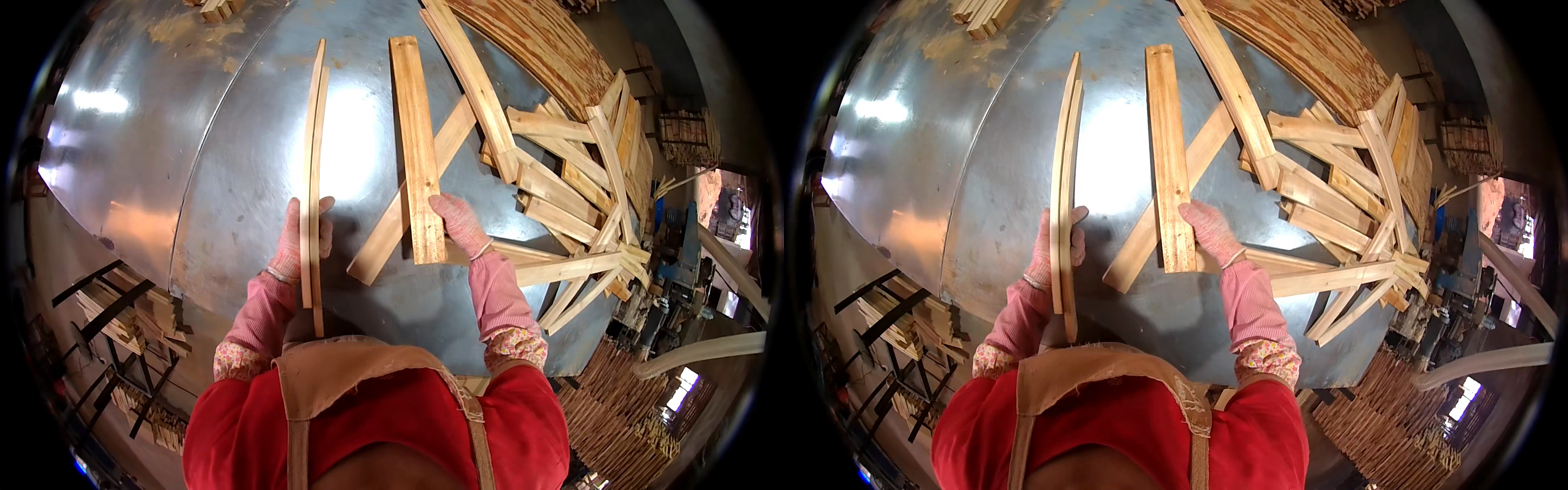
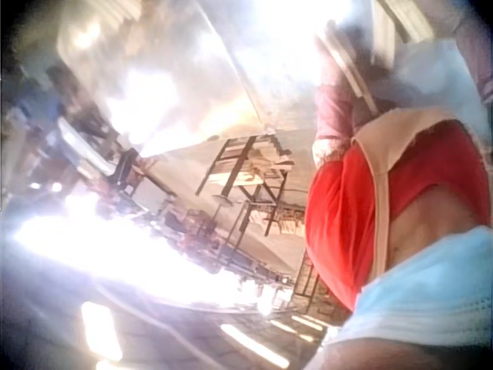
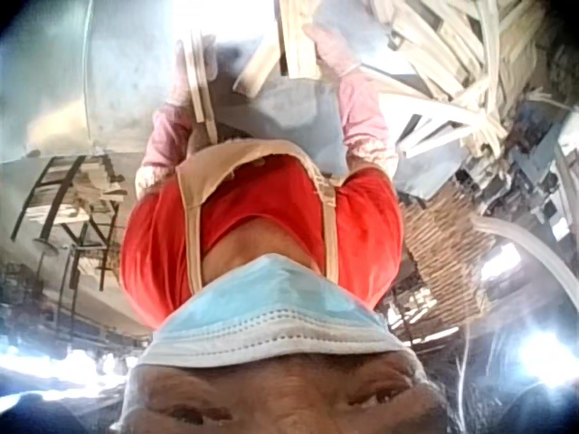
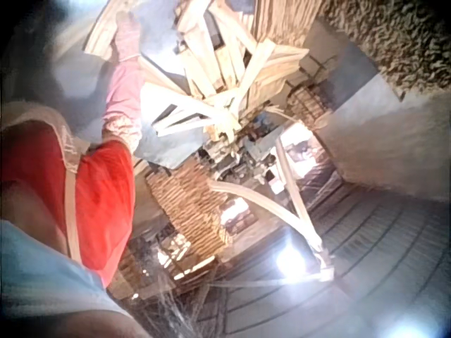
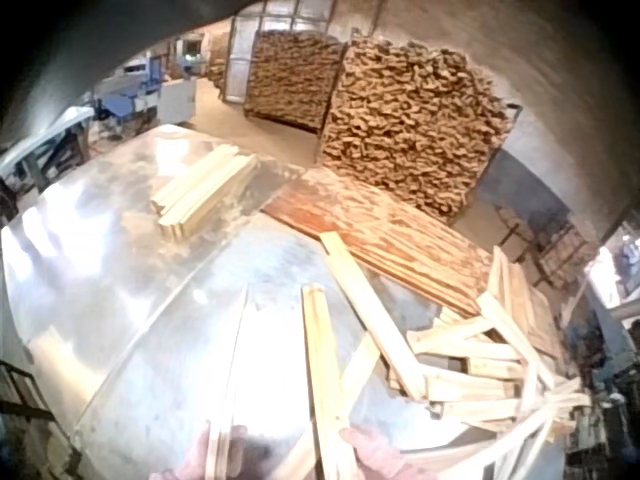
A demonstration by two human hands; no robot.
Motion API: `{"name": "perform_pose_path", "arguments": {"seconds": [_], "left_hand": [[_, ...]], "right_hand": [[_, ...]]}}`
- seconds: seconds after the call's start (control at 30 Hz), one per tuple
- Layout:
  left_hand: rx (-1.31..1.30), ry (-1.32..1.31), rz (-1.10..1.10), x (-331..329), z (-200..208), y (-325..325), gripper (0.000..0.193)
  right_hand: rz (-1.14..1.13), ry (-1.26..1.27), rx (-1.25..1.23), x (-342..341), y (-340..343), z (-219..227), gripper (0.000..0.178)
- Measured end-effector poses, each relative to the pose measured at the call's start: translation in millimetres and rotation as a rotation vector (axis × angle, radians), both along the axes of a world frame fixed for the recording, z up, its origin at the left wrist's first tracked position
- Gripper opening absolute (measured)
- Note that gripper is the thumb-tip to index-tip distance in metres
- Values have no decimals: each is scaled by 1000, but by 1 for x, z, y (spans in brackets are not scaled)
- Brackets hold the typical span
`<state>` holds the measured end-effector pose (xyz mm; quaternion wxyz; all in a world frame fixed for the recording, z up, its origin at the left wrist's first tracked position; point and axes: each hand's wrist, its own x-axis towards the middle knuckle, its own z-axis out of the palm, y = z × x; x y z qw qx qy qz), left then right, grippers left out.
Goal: The person sorts and stacks thin wooden planks on a metal table. They pick up planks from a pile, align them, and place them into a neat stack, occasionally moving the stack to a different position on the table.
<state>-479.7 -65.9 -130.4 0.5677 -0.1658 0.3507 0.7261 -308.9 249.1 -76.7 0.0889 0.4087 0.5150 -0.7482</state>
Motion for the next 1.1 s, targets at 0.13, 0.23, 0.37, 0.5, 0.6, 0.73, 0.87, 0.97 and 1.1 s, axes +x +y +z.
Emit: {"name": "perform_pose_path", "arguments": {"seconds": [0.13,0.23,0.37,0.5,0.6,0.73,0.87,0.97,1.1], "left_hand": [[-244,46,-2,-18,26,-13,74],[-283,89,34,-28,33,-27,71],[-248,31,71,-40,45,-30,76],[-103,108,96,-41,34,-45,88],[-13,276,51,-43,43,-54,95],[-76,197,182,-35,24,-56,110],[-68,350,160,-23,19,-61,123],[77,196,209,-17,10,-58,116],[296,40,199,-11,24,-62,108]], "right_hand": [[55,86,-14,-18,5,-7,63],[38,163,-87,-36,4,-2,72],[413,103,529,-54,-21,-37,79],[798,-75,1136,-125,-25,16,47],[399,-301,1634,-159,79,23,63],[307,-617,1515,-129,182,-16,95],[489,-628,1249,-145,148,19,93],[208,-231,770,-121,76,-2,116],[214,-194,713,-98,-71,-19,124]]}}
